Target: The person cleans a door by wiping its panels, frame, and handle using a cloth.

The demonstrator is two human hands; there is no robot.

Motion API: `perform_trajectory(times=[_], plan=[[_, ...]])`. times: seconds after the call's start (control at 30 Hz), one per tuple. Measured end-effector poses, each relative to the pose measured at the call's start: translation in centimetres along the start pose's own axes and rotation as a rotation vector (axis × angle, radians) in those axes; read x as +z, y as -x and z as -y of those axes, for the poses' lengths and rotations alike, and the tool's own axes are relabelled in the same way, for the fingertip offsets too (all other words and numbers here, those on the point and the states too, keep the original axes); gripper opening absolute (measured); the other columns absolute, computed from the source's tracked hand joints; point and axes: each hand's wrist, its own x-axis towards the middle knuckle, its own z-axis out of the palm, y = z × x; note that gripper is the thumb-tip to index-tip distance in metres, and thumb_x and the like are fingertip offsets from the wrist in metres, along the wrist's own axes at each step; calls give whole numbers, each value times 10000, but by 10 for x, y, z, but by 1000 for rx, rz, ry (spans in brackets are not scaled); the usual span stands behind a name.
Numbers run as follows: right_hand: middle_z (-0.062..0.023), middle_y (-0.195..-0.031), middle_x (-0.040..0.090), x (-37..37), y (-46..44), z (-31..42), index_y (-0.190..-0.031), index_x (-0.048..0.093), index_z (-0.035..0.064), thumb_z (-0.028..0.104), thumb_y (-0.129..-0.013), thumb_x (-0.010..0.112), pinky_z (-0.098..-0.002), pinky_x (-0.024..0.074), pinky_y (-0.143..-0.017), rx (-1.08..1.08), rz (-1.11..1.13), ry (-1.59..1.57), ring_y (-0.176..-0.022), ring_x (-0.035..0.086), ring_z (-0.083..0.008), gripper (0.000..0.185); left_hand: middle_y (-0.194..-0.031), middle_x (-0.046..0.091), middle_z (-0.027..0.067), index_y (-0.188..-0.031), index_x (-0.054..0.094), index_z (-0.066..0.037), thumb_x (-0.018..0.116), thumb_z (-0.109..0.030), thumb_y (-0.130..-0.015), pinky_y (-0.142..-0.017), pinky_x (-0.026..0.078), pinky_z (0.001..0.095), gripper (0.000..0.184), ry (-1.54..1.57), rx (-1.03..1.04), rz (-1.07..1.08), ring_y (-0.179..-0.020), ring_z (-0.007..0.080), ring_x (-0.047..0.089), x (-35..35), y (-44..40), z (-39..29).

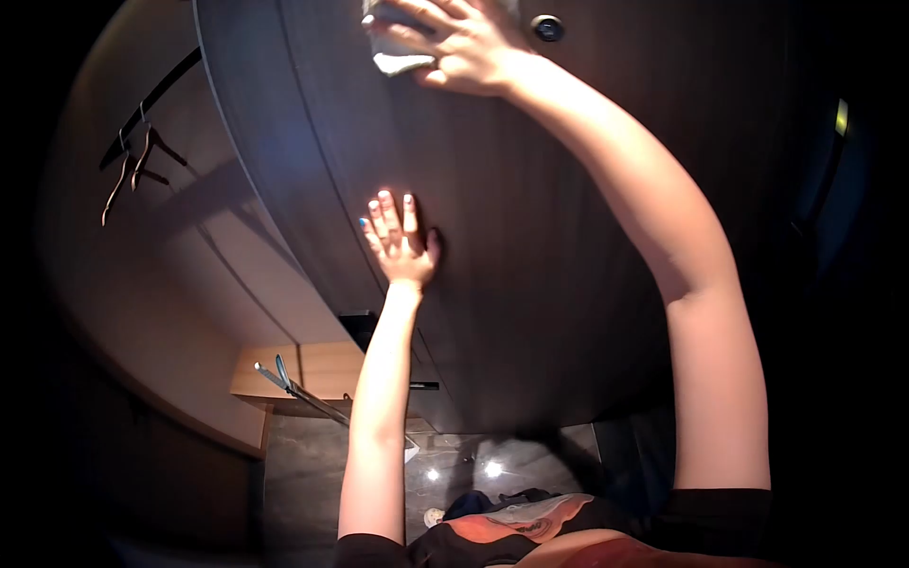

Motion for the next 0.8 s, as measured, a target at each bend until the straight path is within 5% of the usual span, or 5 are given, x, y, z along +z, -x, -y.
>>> perform_trajectory(times=[0.1, 0.4, 0.43, 0.67, 0.8], plan=[[-88, -1190, 465, -31, 36, -67, -1028, 533, 153, 147, -579, 677, -495, 331, -915, -573, 61, 712, -1139, 402, -303, 471, -1457, 220, 179, -1392, 306, -150, 372, -403, -889, -1095, 122, 513, 567, -67, 31, -70, -1358, 344, 173, 3, 0, 2], [-108, -1019, 541, -85, 28, -54, -825, 622, 132, 106, -633, 610, -462, 407, -778, 45, -16, 85, -986, 480, -305, 194, -1432, 272, 191, -1362, 347, -88, 346, -370, -890, -1089, 159, 498, 550, -115, 46, -92, -1339, 341, 230, -2, -8, -6], [-107, -998, 556, -94, 35, -77, -786, 637, 139, 146, -633, 627, -492, 399, -778, -371, -174, 661, -1007, 479, -309, 153, -1433, 272, 190, -1362, 349, -87, 339, -374, -894, -1088, 158, 496, 548, -110, 36, -82, -1341, 339, 228, -3, -9, -7], [-214, -1346, 380, -240, 112, -111, -1323, 407, 100, 231, -717, 581, -522, 194, -1057, 121, -129, 1219, -1272, 300, -397, 644, -1439, 260, 193, -1362, 349, -77, 372, -367, -878, -1090, 144, 497, 565, -98, 36, -67, -1349, 339, 205, -3, -9, -5], [-42, -1459, 280, -337, 200, -143, -1397, 324, 177, 343, -882, 313, -603, 87, -1057, 224, -218, 1493, -1354, 188, -336, 541, -1443, 246, 199, -1360, 354, -76, 402, -357, -862, -1090, 133, 506, 574, -79, 30, -52, -1354, 344, 187, -3, -9, -5]])
